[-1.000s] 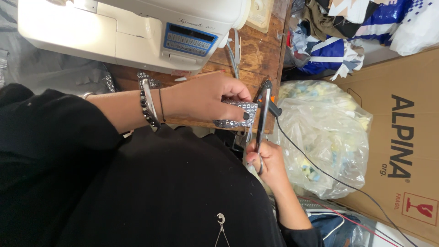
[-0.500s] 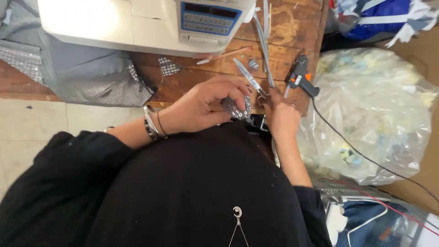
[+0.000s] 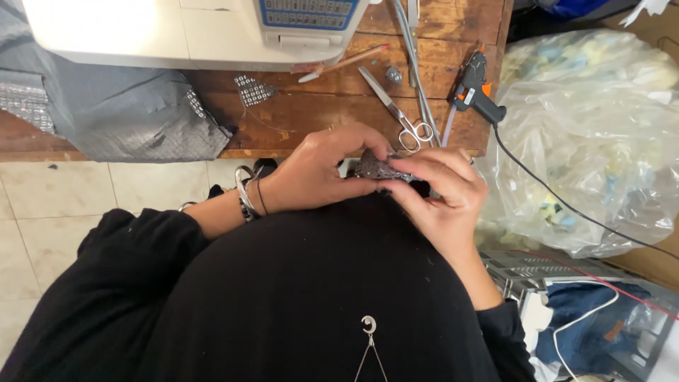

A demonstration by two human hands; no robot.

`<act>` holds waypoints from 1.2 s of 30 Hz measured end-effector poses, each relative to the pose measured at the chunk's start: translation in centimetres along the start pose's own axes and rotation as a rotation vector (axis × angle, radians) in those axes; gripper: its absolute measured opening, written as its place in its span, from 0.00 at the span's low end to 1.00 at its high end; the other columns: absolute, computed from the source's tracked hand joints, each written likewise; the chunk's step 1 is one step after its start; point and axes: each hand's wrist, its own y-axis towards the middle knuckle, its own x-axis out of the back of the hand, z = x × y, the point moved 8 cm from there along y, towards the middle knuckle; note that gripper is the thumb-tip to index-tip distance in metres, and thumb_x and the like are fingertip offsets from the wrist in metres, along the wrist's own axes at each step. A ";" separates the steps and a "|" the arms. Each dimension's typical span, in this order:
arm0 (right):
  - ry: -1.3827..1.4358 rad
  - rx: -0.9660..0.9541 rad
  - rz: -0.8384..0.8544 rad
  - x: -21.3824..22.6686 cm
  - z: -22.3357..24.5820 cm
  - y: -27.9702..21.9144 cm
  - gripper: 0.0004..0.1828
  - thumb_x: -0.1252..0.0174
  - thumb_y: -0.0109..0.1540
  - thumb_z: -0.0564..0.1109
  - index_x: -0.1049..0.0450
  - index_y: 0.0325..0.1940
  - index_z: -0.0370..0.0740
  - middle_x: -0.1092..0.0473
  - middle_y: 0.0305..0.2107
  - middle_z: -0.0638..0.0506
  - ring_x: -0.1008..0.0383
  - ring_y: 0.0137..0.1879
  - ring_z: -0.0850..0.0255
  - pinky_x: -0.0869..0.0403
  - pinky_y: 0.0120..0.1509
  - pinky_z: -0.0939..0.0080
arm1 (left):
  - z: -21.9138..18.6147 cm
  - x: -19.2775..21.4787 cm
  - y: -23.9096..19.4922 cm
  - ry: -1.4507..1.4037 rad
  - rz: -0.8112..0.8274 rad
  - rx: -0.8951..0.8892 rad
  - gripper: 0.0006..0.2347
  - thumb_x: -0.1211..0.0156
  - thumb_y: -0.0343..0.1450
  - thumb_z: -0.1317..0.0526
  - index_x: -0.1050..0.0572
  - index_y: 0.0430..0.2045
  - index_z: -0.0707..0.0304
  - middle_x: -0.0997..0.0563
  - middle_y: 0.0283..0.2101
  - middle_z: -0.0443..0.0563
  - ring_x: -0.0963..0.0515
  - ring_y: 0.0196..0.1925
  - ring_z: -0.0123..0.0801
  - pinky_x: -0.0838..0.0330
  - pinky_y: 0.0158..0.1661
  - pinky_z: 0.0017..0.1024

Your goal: The person uses a hot glue gun to apply glue to a small, sequined fabric piece, then presses it onto a white fabric item. The person handles the sequined piece and the white fabric item throughout the process.

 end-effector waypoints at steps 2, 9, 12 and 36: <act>-0.035 -0.006 -0.013 0.1 -0.3 -0.5 0.10 0.24 0.57 0.42 0.16 0.39 0.38 0.23 0.34 0.46 0.25 0.39 0.51 0.26 0.50 0.54 | 0.1 -0.3 0.2 0.015 0.017 0.008 0.15 0.26 0.64 0.61 0.24 0.42 0.56 0.19 0.42 0.54 0.17 0.49 0.48 0.25 0.51 0.42; 0.206 -0.285 -0.199 0.7 -5.6 -3.2 0.05 0.31 0.63 0.37 0.20 0.38 0.31 0.23 0.30 0.43 0.27 0.36 0.60 0.27 0.47 0.59 | 1.1 -1.6 0.4 -0.157 0.015 0.152 0.32 0.22 0.60 0.49 0.33 0.56 0.49 0.21 0.52 0.55 0.17 0.53 0.44 0.22 0.53 0.40; 0.351 -0.417 -0.285 0.2 -6.9 -3.9 0.04 0.33 0.65 0.37 0.20 0.38 0.33 0.24 0.29 0.50 0.31 0.37 0.71 0.28 0.45 0.66 | 2.0 -1.6 -0.1 -0.263 0.015 0.185 0.30 0.22 0.62 0.53 0.32 0.56 0.52 0.21 0.49 0.51 0.20 0.46 0.28 0.22 0.47 0.28; -0.746 -0.225 0.223 -6.5 -19.4 -4.5 0.22 0.41 0.62 0.38 0.26 0.61 0.48 0.29 0.55 0.46 0.20 0.42 0.37 0.19 0.44 0.38 | 2.8 6.0 -2.6 -0.805 -0.067 0.160 0.21 0.46 0.70 0.67 0.38 0.59 0.64 0.23 0.58 0.61 0.19 0.50 0.30 0.21 0.45 0.23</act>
